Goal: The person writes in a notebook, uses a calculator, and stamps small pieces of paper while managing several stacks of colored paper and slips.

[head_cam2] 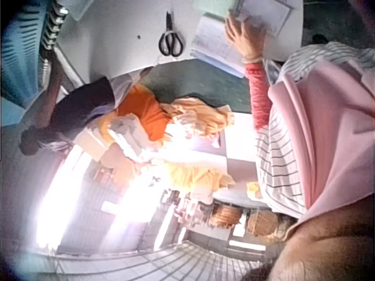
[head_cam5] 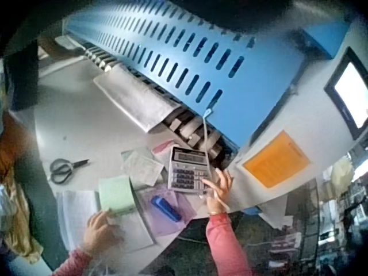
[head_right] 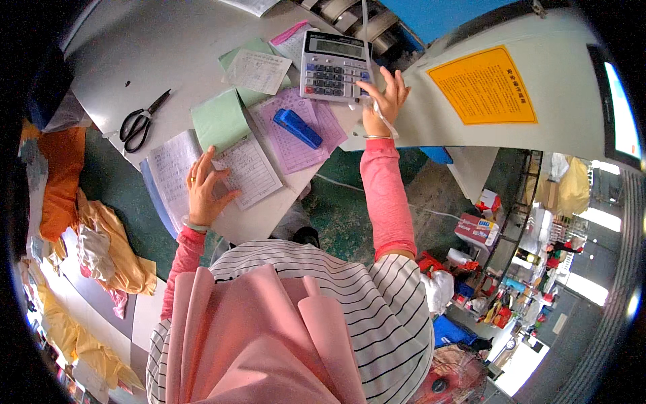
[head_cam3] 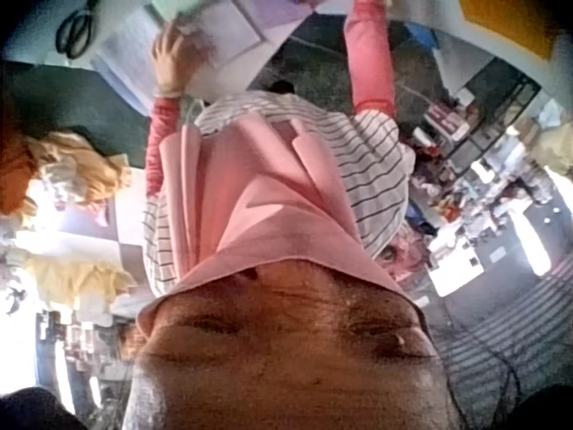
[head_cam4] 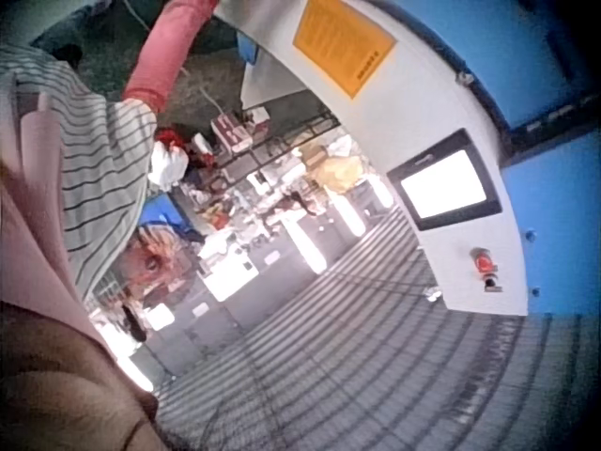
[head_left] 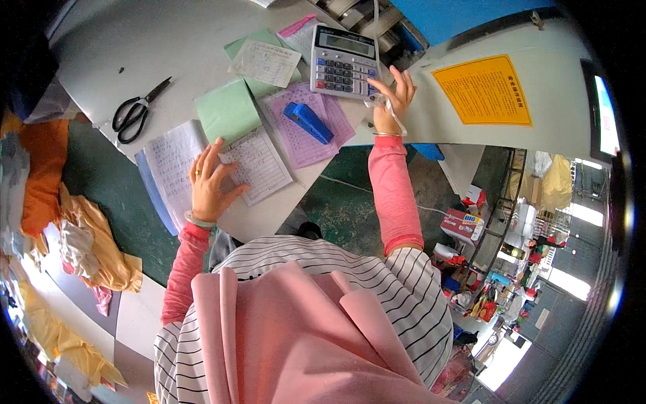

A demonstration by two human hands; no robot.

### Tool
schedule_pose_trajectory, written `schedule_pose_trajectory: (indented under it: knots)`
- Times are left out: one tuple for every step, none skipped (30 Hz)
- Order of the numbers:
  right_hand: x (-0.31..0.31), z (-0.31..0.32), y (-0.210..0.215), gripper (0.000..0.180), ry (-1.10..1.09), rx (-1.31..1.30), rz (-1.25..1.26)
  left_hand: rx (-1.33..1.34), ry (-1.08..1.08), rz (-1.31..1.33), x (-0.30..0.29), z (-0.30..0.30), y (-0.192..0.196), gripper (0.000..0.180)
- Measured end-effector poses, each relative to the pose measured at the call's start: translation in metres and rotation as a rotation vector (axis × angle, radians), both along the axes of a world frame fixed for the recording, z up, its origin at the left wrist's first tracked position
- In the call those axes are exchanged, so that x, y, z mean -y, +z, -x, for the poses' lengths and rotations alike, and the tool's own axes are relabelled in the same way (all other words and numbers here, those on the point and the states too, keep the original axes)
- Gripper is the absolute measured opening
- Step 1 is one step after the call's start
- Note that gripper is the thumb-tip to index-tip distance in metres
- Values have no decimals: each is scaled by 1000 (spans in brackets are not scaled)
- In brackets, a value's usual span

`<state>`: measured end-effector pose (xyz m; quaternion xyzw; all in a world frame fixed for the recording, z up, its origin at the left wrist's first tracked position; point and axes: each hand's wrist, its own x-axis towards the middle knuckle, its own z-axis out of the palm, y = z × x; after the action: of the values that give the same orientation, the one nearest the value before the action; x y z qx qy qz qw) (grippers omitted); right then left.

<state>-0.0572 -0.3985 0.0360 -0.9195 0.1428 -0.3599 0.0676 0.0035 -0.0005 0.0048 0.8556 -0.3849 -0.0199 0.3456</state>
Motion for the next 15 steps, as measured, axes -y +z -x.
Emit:
schedule_pose_trajectory:
  knots:
    - [3, 5, 2, 40, 17, 21, 2, 7, 6, 3, 1, 0, 0, 44]
    - [6, 7, 3, 44, 16, 26, 32, 14, 12, 5, 1, 1, 0, 44]
    - [9, 11, 6, 44, 11, 29, 33, 17, 7, 6, 2, 1, 0, 44]
    - [11, 15, 10, 46, -1, -8, 61, 23, 7, 6, 1, 1, 0, 44]
    - [13, 18, 12, 49, -14, -46, 89, 30, 8, 6, 1, 0, -1, 44]
    - [16, 19, 12, 51, -18, -52, 108, 33, 4, 5, 1, 1, -1, 44]
    - [16, 21, 12, 51, -23, -49, 106, 41, 6, 3, 1, 1, -1, 45]
    - [16, 22, 13, 50, -3, -77, 118, 48, 7, 1, 1, 1, -1, 45]
    - [16, 23, 13, 48, 18, -105, 128, 51, 3, -1, 1, 1, -1, 45]
    - [17, 23, 11, 48, 14, -102, 127, 46, 2, 1, 1, 1, 0, 45]
    - [18, 22, 8, 47, 19, -103, 135, 41, 2, 3, 1, 1, 0, 45]
    - [18, 22, 6, 46, 25, -105, 143, 44, -1, 2, 1, 1, -1, 45]
    - [16, 21, 6, 46, 25, -102, 141, 46, 0, 1, 0, 1, -2, 45]
    - [15, 19, 7, 46, 26, -103, 133, 48, 0, 0, 0, 1, -3, 45]
    - [13, 18, 7, 46, 28, -105, 125, 50, 1, -2, -1, 1, -3, 45]
